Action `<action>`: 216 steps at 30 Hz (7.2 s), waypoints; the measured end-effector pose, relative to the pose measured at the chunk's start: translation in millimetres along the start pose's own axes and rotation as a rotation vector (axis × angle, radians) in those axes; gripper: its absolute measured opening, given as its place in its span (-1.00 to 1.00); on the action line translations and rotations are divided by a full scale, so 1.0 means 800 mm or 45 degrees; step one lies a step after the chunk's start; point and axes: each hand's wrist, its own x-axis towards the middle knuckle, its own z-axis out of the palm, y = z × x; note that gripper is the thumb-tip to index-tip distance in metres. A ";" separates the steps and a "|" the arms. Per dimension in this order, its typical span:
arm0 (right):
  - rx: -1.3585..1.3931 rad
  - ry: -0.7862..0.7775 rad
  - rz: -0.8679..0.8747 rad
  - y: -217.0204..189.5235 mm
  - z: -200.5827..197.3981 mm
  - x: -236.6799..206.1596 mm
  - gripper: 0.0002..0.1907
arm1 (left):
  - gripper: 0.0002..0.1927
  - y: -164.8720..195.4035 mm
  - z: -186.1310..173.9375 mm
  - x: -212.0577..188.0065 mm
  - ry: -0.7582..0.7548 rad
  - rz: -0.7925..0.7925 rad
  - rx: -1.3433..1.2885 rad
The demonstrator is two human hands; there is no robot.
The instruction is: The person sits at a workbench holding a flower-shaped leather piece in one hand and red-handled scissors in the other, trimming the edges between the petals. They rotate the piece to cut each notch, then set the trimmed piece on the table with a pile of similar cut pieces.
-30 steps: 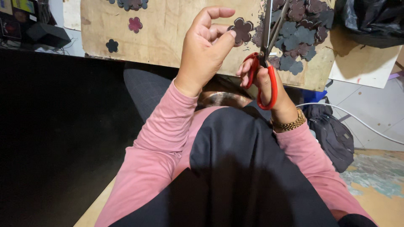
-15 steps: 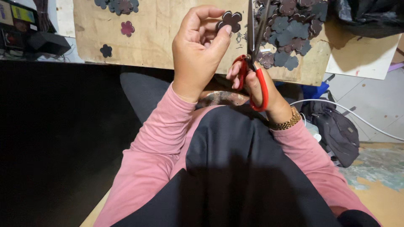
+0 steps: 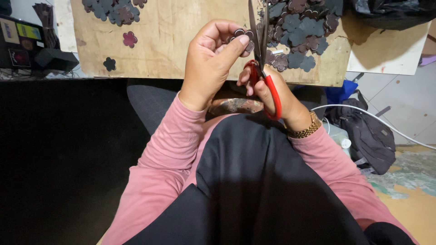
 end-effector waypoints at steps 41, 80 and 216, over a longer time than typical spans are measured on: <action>-0.336 0.045 -0.080 -0.008 -0.003 0.002 -0.11 | -0.90 0.003 0.021 -0.013 0.046 -0.132 0.137; -0.129 0.108 0.093 -0.005 -0.002 -0.003 -0.34 | -0.93 -0.003 0.014 -0.008 0.070 -0.016 0.204; -0.173 -0.002 0.104 -0.003 -0.002 -0.002 -0.22 | -0.83 0.013 -0.007 -0.003 0.040 -0.073 0.056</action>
